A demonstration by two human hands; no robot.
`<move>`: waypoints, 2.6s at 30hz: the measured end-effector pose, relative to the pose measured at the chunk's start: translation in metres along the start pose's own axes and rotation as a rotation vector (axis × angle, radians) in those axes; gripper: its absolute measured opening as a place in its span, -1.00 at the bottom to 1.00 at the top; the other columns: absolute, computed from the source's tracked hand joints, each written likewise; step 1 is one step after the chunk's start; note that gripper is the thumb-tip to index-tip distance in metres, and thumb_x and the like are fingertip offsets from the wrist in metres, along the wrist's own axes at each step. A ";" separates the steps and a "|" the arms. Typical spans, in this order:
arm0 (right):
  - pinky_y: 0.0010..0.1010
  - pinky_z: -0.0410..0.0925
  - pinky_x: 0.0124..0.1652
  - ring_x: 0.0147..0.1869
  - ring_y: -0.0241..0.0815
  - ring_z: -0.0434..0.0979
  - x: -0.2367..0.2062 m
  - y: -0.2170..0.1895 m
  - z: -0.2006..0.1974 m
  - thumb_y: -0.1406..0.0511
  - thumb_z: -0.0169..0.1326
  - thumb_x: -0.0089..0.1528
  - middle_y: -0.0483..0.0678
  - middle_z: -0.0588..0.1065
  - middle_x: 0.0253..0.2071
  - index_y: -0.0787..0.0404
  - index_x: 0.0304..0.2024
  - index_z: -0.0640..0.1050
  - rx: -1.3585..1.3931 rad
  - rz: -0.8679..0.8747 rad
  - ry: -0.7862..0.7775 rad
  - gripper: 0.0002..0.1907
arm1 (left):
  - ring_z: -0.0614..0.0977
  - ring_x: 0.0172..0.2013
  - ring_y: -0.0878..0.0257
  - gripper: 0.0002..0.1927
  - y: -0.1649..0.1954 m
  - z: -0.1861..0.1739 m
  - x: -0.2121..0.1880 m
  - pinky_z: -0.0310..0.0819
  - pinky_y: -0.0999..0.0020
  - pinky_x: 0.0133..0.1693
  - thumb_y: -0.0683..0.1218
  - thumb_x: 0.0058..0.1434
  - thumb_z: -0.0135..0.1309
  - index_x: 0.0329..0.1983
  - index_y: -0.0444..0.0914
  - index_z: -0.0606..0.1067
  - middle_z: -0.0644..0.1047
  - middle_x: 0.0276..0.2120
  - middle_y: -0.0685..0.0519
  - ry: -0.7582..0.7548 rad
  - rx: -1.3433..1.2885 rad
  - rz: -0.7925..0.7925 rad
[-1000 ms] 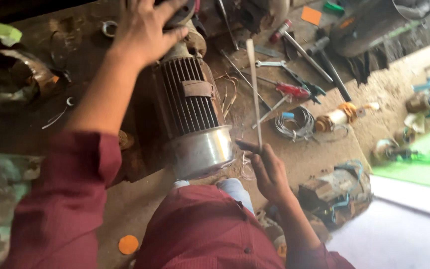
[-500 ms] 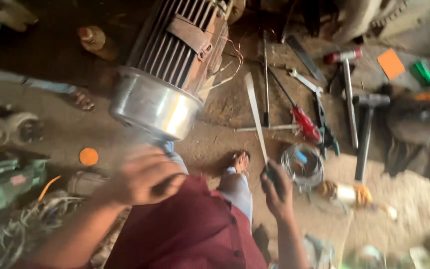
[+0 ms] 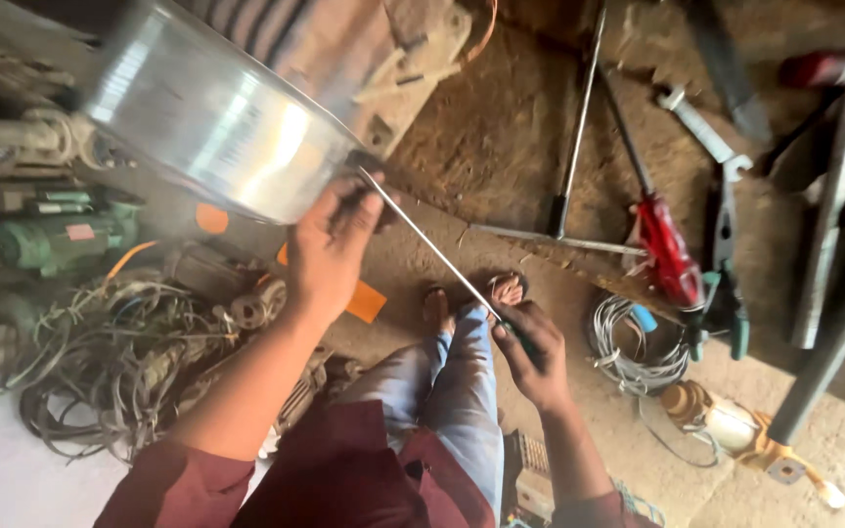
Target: The person repairs a water pump with an electric motor on a workshop bench. They use a long screwdriver to work on the motor housing, hold the pump body while a coworker assists, hammer near the assembly, and handle small parts and a stick of material over the workbench.
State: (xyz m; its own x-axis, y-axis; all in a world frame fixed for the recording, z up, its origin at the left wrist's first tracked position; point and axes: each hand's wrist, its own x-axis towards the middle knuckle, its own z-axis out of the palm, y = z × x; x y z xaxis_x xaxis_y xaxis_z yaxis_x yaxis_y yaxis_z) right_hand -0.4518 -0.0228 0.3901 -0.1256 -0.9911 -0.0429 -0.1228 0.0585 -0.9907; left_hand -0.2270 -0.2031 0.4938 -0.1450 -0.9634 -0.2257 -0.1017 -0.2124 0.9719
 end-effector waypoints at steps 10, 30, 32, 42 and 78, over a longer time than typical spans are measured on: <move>-0.40 0.38 0.01 -0.06 -0.16 0.54 0.026 0.055 0.040 0.36 0.18 0.32 -0.01 0.54 -0.20 0.30 0.13 0.60 0.055 -0.064 0.001 -0.67 | 0.68 -0.02 0.25 -0.66 -0.032 -0.013 0.019 0.71 0.33 -0.06 -0.07 0.47 0.11 0.20 -0.37 0.46 0.60 -0.02 -0.01 0.113 -0.051 0.085; -0.38 0.46 -0.05 -0.08 -0.15 0.60 0.055 0.068 0.051 0.41 0.12 0.39 0.04 0.55 -0.13 0.26 0.18 0.56 -0.104 -0.272 0.086 -0.70 | 0.70 -0.05 0.20 -0.73 -0.038 -0.017 0.029 0.66 0.31 -0.11 -0.11 0.51 0.15 0.17 -0.34 0.53 0.64 -0.04 -0.05 0.141 -0.117 0.156; -0.36 0.46 -0.07 -0.09 -0.11 0.60 0.057 0.075 0.054 0.41 0.09 0.40 0.08 0.53 -0.14 0.26 0.17 0.56 -0.175 -0.338 0.112 -0.71 | 0.70 -0.07 0.18 -0.73 -0.039 -0.018 0.029 0.66 0.30 -0.12 -0.12 0.48 0.16 0.17 -0.34 0.53 0.66 -0.06 -0.07 0.147 -0.153 0.127; -0.52 0.35 -0.25 -0.24 -0.34 0.48 0.059 0.109 0.047 0.30 0.14 0.40 -0.03 0.53 -0.25 0.31 0.25 0.59 0.867 0.417 -0.323 -0.62 | 0.71 -0.01 0.17 -0.74 -0.040 -0.020 0.031 0.63 0.32 -0.12 -0.11 0.46 0.18 0.14 -0.31 0.53 0.62 -0.01 0.01 0.183 -0.153 0.118; -0.27 0.52 -0.06 -0.04 -0.02 0.66 0.069 0.068 0.055 0.47 0.17 0.25 0.10 0.59 -0.07 0.24 0.14 0.59 -0.360 -0.354 0.164 -0.62 | 0.71 0.03 0.18 -0.70 -0.045 -0.025 0.030 0.68 0.32 -0.07 -0.06 0.49 0.13 0.18 -0.32 0.51 0.62 -0.03 -0.03 0.119 -0.130 0.083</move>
State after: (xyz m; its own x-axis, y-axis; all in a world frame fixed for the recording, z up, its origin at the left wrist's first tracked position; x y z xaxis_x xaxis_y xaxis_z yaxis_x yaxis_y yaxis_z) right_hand -0.4151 -0.0942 0.3124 -0.1641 -0.9276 0.3357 -0.5120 -0.2108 -0.8327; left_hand -0.2020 -0.2269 0.4445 -0.0295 -0.9894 -0.1421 0.0348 -0.1431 0.9891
